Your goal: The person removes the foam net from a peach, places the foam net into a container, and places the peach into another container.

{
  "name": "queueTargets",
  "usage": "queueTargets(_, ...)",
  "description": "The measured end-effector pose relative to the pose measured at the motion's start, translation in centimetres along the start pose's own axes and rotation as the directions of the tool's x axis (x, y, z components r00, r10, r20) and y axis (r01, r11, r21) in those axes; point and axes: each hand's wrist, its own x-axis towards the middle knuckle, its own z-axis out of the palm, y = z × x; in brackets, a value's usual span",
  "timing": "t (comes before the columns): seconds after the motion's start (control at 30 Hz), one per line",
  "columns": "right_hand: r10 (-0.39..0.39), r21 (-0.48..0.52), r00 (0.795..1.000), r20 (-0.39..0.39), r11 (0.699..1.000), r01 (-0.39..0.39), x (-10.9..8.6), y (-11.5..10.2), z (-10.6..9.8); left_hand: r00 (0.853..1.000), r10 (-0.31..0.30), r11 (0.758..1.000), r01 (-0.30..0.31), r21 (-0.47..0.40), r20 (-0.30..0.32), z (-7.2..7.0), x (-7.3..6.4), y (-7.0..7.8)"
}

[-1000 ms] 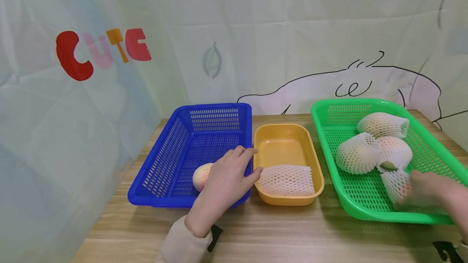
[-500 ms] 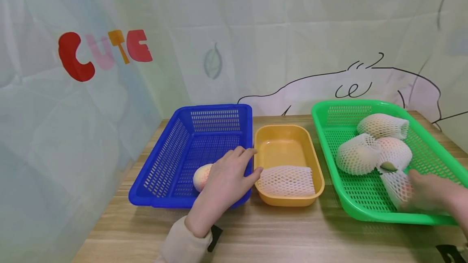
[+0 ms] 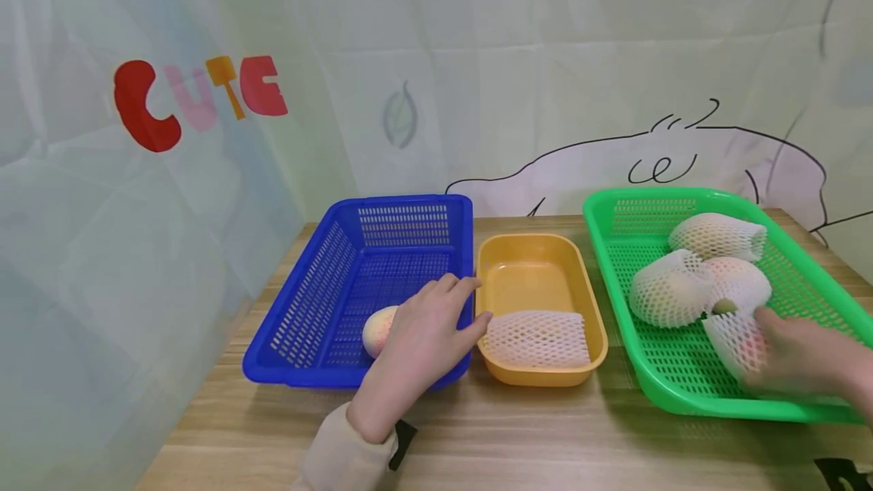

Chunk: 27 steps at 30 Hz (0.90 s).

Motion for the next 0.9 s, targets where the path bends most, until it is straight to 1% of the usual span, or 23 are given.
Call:
queueTargets(0.07, -0.010, -0.023, 0.999, -0.046, 1.000, 0.009, -0.1, -0.2, -0.1, 1.000, 0.003, 1.000, -0.003, 0.003, -0.004, 0.0, 0.0, 0.0)
queueTargets(0.13, -0.019, -0.025, 0.996, -0.089, 1.000, 0.017, -0.3, -0.4, -0.2, 1.000, 0.006, 1.000, -0.006, 0.008, -0.010, 0.0, 0.0, 0.0)
queueTargets(0.33, -0.040, -0.022, 0.977, -0.211, 0.999, 0.036, -0.7, -1.7, -0.6, 1.000, 0.009, 1.000, -0.008, 0.014, -0.013, 0.0, 0.0, 0.0)
queueTargets(0.47, -0.058, -0.015, 0.965, -0.255, 0.998, 0.056, -0.8, -2.6, -1.1, 1.000, 0.001, 1.000, -0.001, 0.009, 0.000, 0.0, 0.0, 0.0)
queueTargets(0.6, -0.097, -0.004, 0.945, -0.312, 0.995, 0.100, -0.7, -3.5, -1.7, 1.000, 0.003, 1.000, -0.003, 0.007, 0.001, 0.0, 0.0, 0.0)
queueTargets(0.7, -0.137, 0.003, 0.924, -0.358, 0.989, 0.148, -0.6, -4.2, -2.0, 1.000, 0.006, 1.000, -0.006, 0.008, -0.003, 0.1, 0.0, 0.0)
queueTargets(0.73, -0.155, 0.000, 0.912, -0.379, 0.986, 0.168, -0.6, -4.4, -2.0, 1.000, 0.007, 1.000, -0.007, 0.008, -0.004, 0.1, 0.0, 0.0)
queueTargets(0.77, -0.170, 0.002, 0.901, -0.400, 0.983, 0.186, -0.6, -4.6, -2.1, 1.000, 0.008, 1.000, -0.008, 0.008, -0.004, 0.1, 0.0, 0.0)
queueTargets(0.9, -0.241, 0.022, 0.841, -0.485, 0.958, 0.287, -0.6, -5.5, -2.2, 1.000, 0.010, 1.000, -0.010, 0.009, -0.006, 0.1, 0.0, 0.0)
